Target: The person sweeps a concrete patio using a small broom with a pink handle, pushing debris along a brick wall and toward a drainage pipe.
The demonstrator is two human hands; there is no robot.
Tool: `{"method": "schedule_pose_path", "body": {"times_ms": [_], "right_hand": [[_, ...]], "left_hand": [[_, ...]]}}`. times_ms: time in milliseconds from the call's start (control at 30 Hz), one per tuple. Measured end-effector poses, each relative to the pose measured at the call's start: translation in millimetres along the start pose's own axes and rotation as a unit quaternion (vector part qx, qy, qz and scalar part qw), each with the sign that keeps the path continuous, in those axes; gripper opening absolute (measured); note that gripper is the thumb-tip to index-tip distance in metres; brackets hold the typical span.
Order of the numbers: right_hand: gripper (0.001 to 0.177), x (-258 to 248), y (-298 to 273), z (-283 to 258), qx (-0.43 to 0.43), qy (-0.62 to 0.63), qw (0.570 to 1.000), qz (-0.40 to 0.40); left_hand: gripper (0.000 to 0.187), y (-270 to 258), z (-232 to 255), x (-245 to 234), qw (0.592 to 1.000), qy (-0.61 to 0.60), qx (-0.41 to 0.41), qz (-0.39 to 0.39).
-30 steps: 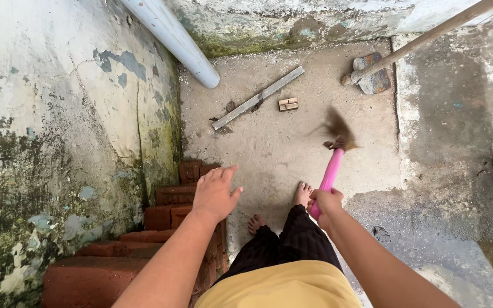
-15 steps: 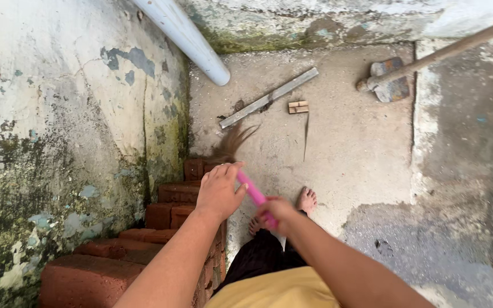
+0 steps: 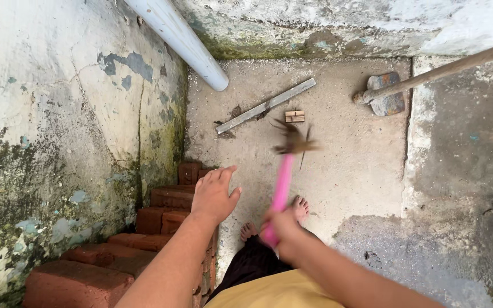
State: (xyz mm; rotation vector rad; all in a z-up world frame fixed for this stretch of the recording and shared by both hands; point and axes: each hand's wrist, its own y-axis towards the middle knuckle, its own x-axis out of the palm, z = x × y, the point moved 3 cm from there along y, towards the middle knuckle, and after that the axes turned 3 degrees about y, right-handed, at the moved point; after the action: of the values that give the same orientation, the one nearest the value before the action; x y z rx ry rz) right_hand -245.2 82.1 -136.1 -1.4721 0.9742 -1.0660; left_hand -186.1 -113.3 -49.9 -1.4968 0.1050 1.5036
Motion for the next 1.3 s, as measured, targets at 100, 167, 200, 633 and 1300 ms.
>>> {"method": "schedule_pose_path", "body": {"times_ms": [100, 167, 200, 633, 1300], "right_hand": [[0.048, 29, -32, 25, 0.038, -0.043, 0.998, -0.04], [0.06, 40, -12, 30, 0.055, -0.062, 0.994, -0.065], [0.065, 42, 12, 23, 0.045, -0.054, 0.995, -0.078], [0.007, -54, 95, -41, -0.002, 0.079, 0.997, 0.008], [0.031, -41, 92, -22, 0.058, -0.185, 0.981, -0.024]], "left_hand": [[0.062, 6, 6, -2, 1.0, 0.007, -0.014, -0.014], [0.062, 8, 9, -6, 1.0, 0.0, -0.008, 0.004], [0.061, 6, 11, -8, 1.0, -0.008, 0.002, 0.019], [0.062, 15, 10, 8, 1.0, -0.004, -0.019, -0.022], [0.062, 44, 38, -8, 1.0, -0.022, 0.01, 0.005]]}}
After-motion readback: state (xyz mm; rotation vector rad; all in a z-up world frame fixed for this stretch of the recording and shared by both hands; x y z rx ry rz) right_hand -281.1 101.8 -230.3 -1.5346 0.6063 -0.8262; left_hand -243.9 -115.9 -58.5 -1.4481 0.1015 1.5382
